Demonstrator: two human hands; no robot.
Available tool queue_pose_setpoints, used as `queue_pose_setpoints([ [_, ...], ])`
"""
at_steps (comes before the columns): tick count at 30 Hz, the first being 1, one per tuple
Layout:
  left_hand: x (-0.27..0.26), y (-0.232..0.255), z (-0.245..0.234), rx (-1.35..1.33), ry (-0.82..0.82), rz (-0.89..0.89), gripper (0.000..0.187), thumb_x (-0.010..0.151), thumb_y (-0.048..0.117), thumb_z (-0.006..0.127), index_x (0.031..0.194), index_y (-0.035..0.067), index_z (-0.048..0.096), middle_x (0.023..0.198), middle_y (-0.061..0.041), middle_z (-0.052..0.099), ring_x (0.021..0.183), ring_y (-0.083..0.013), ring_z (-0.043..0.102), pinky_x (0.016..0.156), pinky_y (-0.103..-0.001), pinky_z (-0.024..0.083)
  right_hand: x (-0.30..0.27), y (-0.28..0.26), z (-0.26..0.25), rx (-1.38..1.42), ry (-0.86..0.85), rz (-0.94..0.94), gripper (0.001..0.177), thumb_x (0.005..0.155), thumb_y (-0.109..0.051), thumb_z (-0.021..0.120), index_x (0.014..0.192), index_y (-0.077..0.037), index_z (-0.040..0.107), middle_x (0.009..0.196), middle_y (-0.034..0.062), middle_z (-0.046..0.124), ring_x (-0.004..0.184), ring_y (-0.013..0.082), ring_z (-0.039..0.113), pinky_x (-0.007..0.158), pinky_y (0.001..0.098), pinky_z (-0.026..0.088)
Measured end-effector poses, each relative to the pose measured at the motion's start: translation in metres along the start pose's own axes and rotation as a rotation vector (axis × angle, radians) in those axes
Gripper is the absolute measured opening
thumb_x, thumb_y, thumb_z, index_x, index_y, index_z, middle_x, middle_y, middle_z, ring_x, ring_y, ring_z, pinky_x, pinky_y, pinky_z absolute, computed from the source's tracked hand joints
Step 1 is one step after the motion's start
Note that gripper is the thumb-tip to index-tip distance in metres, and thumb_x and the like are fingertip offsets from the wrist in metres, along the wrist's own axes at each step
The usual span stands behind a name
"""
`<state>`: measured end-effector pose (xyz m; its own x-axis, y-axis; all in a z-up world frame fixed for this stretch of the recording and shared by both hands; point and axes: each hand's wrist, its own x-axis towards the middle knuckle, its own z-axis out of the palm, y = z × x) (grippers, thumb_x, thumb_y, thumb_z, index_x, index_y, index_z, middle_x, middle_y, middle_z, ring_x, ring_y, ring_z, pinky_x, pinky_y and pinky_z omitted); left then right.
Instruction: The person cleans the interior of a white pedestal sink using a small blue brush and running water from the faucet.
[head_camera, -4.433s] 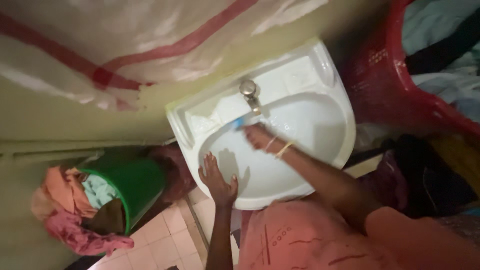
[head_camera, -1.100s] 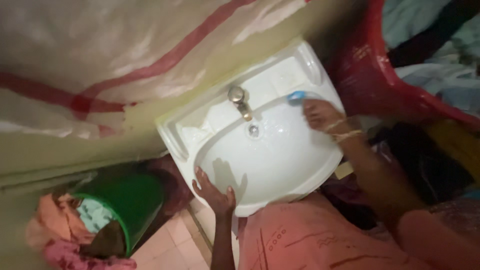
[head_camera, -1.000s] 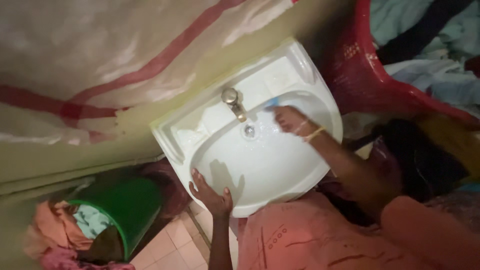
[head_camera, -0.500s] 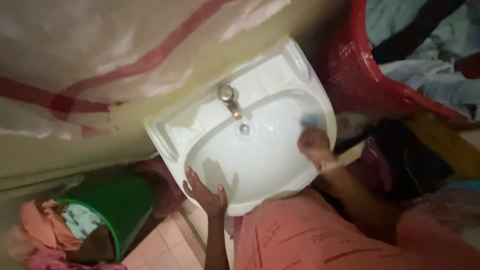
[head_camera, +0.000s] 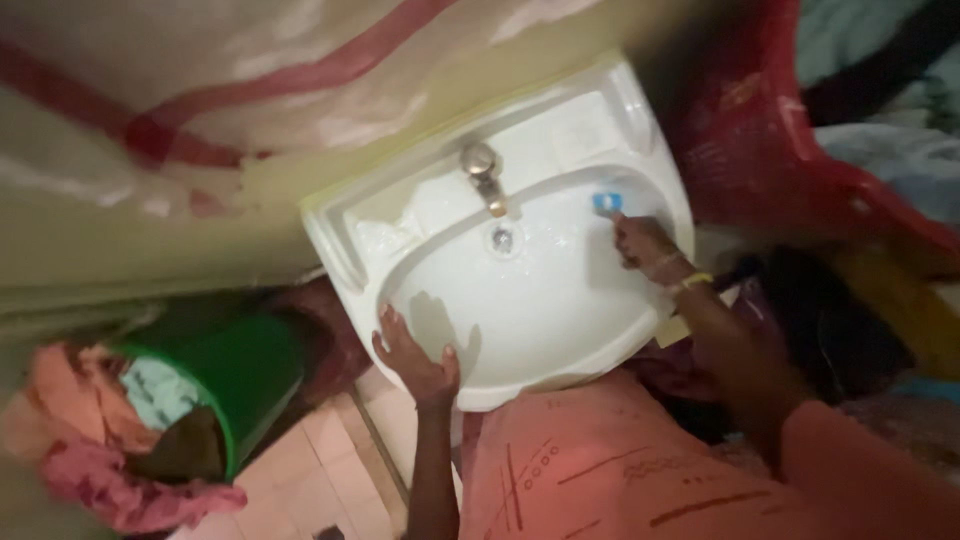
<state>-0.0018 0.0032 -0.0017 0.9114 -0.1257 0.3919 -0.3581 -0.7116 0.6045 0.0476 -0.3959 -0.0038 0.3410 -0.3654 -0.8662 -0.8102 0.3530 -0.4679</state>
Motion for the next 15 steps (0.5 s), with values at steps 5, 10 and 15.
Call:
queue_pose_setpoints([
  [5, -0.001, -0.002, 0.002, -0.008, -0.011, 0.016, 0.083, 0.093, 0.033, 0.058, 0.158, -0.007, 0.024, 0.166, -0.03, 0.03, 0.158, -0.0427, 0.026, 0.13, -0.06, 0.008, 0.021, 0.018, -0.026, -1.363, 0.355, -1.137, 0.015, 0.091, -0.027, 0.069, 0.085, -0.014, 0.071, 0.074, 0.0085, 0.07, 0.067, 0.0284, 0.067, 0.057, 0.0434, 0.051],
  [10, -0.002, -0.003, 0.002, 0.002, -0.039, 0.009, 0.082, 0.095, 0.037, 0.054, 0.158, -0.006, 0.024, 0.166, -0.029, 0.03, 0.158, -0.0422, 0.026, 0.129, -0.06, 0.008, 0.05, -0.004, -0.017, -1.715, 0.584, -1.269, 0.018, 0.093, -0.026, 0.065, 0.082, -0.012, 0.069, 0.078, 0.0083, 0.07, 0.074, 0.0262, 0.07, 0.056, 0.0399, 0.053],
  [15, -0.004, -0.004, 0.004, -0.014, -0.032, -0.011, 0.083, 0.096, 0.041, 0.053, 0.159, -0.004, 0.023, 0.166, -0.028, 0.031, 0.159, -0.0414, 0.026, 0.13, -0.06, 0.008, 0.057, 0.043, -0.019, -1.843, 0.274, -1.116, 0.015, 0.101, -0.015, 0.055, 0.105, -0.011, 0.069, 0.076, 0.0107, 0.071, 0.067, 0.0258, 0.07, 0.06, 0.0436, 0.056],
])
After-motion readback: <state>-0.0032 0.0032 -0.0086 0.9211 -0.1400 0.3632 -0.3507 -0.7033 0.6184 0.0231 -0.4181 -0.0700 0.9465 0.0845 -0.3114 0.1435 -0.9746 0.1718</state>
